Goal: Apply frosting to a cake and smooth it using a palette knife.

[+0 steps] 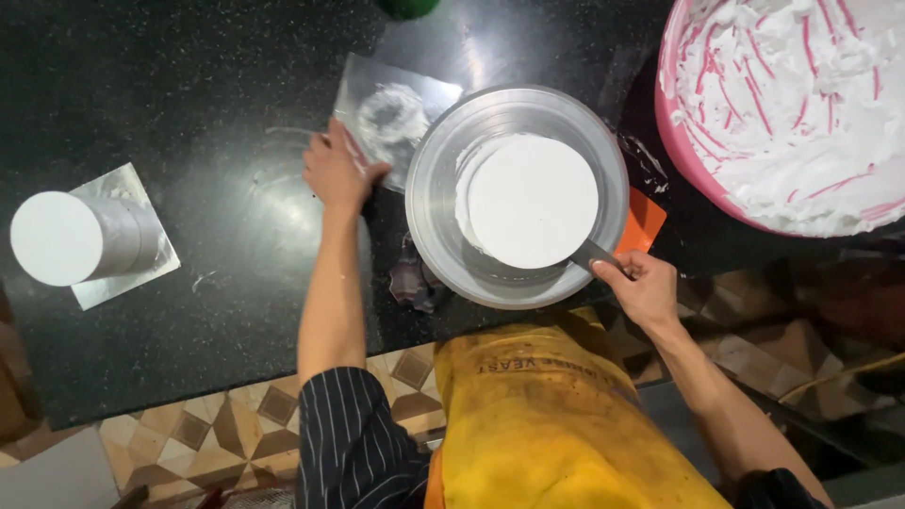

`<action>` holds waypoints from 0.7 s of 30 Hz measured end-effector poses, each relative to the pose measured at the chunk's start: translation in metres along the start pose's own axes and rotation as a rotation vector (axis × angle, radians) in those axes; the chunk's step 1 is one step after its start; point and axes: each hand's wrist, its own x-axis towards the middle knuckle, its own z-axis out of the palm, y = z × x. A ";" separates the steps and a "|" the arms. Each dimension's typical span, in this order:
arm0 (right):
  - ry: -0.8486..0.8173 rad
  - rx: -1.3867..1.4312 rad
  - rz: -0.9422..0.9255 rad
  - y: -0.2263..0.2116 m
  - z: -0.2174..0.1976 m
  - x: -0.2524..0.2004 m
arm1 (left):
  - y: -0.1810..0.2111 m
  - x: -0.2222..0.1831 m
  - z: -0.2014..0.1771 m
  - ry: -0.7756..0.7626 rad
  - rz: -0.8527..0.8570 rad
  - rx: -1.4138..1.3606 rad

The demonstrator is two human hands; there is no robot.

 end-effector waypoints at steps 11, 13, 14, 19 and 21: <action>-0.060 0.114 0.000 -0.018 -0.005 0.001 | -0.086 -0.030 0.017 -0.143 -0.287 -1.479; -0.076 0.149 0.009 -0.027 -0.009 0.002 | -0.088 -0.052 -0.023 0.007 -0.439 -1.576; -0.092 0.167 0.021 -0.032 -0.010 0.002 | -0.086 -0.063 -0.049 0.081 -0.440 -1.623; -0.174 0.256 -0.018 -0.058 -0.012 0.002 | -0.053 -0.126 -0.117 0.331 -0.331 -1.807; -0.220 0.266 -0.073 -0.068 -0.012 0.002 | -0.030 -0.151 -0.106 0.308 -0.325 -1.789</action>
